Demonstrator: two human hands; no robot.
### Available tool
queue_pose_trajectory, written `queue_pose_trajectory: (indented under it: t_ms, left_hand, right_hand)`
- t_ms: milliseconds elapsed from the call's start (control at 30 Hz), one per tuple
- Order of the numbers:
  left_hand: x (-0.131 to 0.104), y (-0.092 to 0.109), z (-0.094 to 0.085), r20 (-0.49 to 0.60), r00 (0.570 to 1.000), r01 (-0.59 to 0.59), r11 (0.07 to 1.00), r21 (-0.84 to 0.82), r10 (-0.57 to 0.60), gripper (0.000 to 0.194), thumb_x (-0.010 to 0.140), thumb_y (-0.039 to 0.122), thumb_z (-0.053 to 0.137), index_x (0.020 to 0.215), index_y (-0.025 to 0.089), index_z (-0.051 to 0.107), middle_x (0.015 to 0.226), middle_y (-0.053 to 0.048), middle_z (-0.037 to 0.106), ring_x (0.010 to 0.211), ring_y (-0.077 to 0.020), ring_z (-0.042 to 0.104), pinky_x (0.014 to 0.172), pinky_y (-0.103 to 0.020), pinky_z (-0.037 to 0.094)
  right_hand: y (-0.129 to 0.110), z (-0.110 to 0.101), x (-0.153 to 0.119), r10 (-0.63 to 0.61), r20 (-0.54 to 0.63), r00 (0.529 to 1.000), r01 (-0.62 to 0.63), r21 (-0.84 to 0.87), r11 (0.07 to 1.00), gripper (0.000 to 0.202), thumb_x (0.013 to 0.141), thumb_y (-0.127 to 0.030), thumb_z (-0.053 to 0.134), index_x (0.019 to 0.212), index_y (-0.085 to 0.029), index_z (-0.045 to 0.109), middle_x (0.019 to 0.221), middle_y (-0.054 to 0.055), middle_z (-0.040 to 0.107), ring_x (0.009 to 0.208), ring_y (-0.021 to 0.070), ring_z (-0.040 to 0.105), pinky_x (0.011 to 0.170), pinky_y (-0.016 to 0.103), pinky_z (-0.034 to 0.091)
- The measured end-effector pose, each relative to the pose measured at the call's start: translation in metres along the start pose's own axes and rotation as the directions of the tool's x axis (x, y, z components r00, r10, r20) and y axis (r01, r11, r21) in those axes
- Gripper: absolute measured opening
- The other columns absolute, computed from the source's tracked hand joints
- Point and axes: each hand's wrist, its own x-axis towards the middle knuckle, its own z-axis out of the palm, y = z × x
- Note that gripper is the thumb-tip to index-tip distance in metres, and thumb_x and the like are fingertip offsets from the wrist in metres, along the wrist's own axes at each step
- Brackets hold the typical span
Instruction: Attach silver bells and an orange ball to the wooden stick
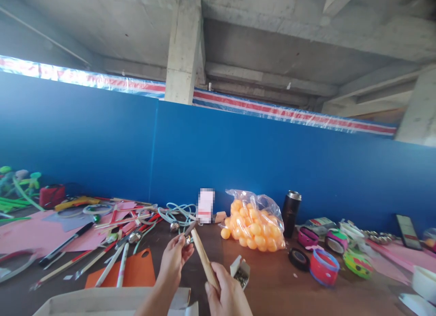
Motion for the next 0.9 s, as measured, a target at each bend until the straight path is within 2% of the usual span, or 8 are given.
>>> queue_pose_trajectory:
  t_ms: [333, 900]
  left_hand:
    - [-0.0007, 0.0015, -0.0002, 0.019, 0.999, -0.031, 0.996, -0.089, 0.033, 0.007, 0.080, 0.009, 0.051, 0.085, 0.012, 0.055, 0.066, -0.003, 0.062, 0.054, -0.0105, 0.062, 0.061, -0.028, 0.054]
    - [0.0017, 0.0037, -0.0015, 0.005, 0.997, -0.082, 0.992, -0.093, 0.083, 0.016, 0.080, 0.010, 0.052, 0.093, 0.012, 0.059, 0.075, -0.005, 0.063, 0.057, -0.0100, 0.062, 0.063, -0.028, 0.053]
  right_hand:
    - [-0.0052, -0.0033, 0.0008, 0.026, -0.008, 1.000, -0.026, 0.038, 0.999, 0.035, 0.075, -0.012, 0.044, 0.110, -0.015, 0.049, 0.093, 0.009, 0.066, 0.084, 0.0198, 0.063, 0.073, 0.023, 0.048]
    - [-0.0080, -0.0064, 0.0013, 0.058, -0.029, 0.998, -0.055, 0.084, 0.995, 0.035, 0.077, -0.013, 0.045, 0.111, -0.015, 0.051, 0.094, 0.010, 0.066, 0.084, 0.0199, 0.064, 0.073, 0.024, 0.048]
